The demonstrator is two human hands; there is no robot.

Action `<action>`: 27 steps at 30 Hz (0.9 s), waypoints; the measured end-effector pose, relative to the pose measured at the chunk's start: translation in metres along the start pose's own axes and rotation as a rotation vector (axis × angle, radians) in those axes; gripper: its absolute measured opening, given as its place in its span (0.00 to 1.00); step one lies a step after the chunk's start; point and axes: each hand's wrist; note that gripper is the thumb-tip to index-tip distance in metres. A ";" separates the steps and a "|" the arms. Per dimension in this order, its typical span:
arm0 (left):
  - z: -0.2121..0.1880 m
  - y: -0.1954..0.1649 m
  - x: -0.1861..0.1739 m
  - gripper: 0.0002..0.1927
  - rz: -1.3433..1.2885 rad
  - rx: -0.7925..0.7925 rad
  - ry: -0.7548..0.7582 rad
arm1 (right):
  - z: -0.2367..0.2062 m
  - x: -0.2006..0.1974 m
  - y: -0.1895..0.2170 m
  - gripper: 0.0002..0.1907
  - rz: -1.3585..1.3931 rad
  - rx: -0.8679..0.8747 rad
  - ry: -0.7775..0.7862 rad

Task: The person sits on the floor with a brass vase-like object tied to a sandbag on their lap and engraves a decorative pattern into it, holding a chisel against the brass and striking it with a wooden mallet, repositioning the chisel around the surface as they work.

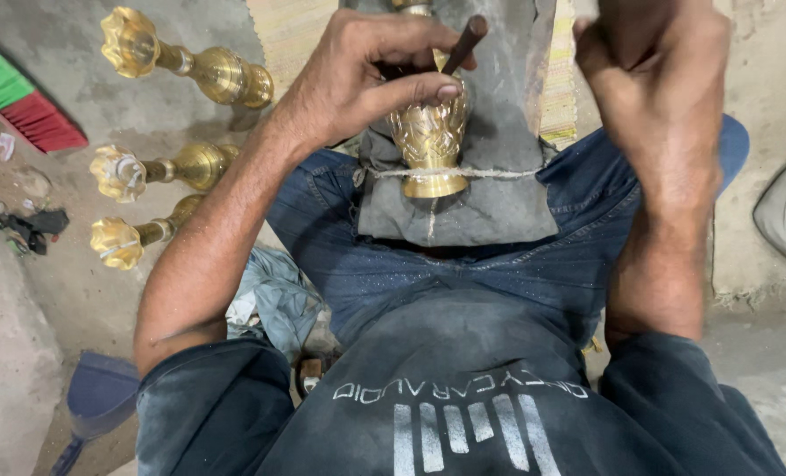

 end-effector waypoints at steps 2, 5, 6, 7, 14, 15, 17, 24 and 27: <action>0.000 0.000 0.000 0.15 -0.022 0.003 -0.009 | 0.000 -0.007 0.004 0.11 -0.242 -0.145 -0.004; -0.001 -0.001 0.001 0.14 -0.067 0.056 -0.017 | -0.001 -0.007 0.006 0.10 -0.107 -0.194 -0.045; -0.001 -0.002 0.000 0.14 -0.074 0.090 -0.022 | -0.002 -0.005 0.006 0.10 -0.031 -0.163 -0.062; -0.001 -0.002 0.000 0.14 -0.056 0.047 -0.020 | -0.002 -0.002 0.006 0.11 0.045 -0.134 -0.082; 0.000 -0.001 0.000 0.12 -0.046 0.054 0.001 | -0.007 0.006 0.004 0.08 0.105 0.055 -0.107; -0.001 0.000 0.000 0.12 -0.043 0.081 0.003 | -0.006 0.005 0.005 0.09 0.024 0.025 -0.108; 0.001 0.002 0.000 0.12 0.013 0.095 -0.006 | -0.005 0.001 0.007 0.14 -0.241 -0.121 -0.123; -0.001 0.002 0.001 0.15 0.026 -0.017 0.002 | -0.001 -0.002 0.008 0.13 -0.147 -0.062 -0.005; -0.002 0.002 0.000 0.13 -0.017 0.150 -0.013 | -0.002 -0.001 0.005 0.12 0.002 0.089 -0.008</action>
Point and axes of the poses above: each hand's wrist, its own z-axis towards the middle knuckle, its own x-axis out of the palm, y = z × x, and after that the axes turned 1 degree about -z, right-handed
